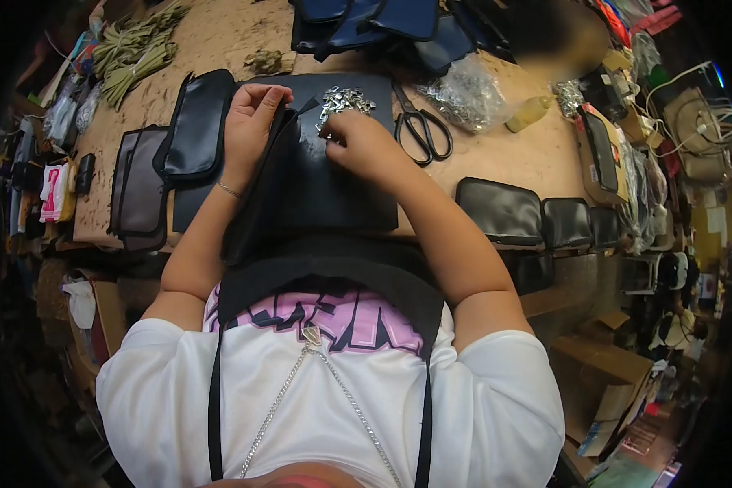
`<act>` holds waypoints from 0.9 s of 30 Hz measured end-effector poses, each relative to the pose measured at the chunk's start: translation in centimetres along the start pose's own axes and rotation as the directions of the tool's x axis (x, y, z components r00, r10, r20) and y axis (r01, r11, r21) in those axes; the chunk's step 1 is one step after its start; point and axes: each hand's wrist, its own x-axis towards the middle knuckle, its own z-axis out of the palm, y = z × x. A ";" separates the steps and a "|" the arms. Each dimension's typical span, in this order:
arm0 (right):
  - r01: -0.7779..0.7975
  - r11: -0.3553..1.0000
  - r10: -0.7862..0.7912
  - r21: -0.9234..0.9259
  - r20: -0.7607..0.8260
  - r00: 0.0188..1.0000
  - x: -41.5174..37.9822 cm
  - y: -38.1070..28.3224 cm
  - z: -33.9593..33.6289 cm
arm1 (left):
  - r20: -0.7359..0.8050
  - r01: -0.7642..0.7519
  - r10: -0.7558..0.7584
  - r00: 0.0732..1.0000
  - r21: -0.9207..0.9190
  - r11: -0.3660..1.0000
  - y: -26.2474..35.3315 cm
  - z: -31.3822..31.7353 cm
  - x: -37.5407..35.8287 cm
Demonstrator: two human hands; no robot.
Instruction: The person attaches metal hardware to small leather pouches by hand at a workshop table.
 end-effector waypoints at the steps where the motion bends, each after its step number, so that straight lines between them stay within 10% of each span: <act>1: -0.004 0.997 0.007 0.079 -0.029 1.000 0.0 0.1 -0.6 | 0.035 0.016 -0.015 0.999 -0.011 1.000 0.4 0.0 0.1; 6: -0.121 0.733 0.236 0.669 -0.084 0.968 -0.4 -1.1 -2.6 | 0.212 0.111 -0.114 0.971 0.029 0.993 1.7 0.5 0.1; 21: -0.034 0.909 0.042 0.414 -0.011 0.999 -1.5 -5.7 -6.1 | 0.319 0.120 -0.134 0.938 0.065 0.991 2.9 0.1 0.2; 27: -0.034 0.778 0.147 0.627 -0.129 0.981 -0.2 -4.0 -4.2 | 0.312 0.090 -0.109 0.944 0.074 0.993 3.5 1.2 -0.2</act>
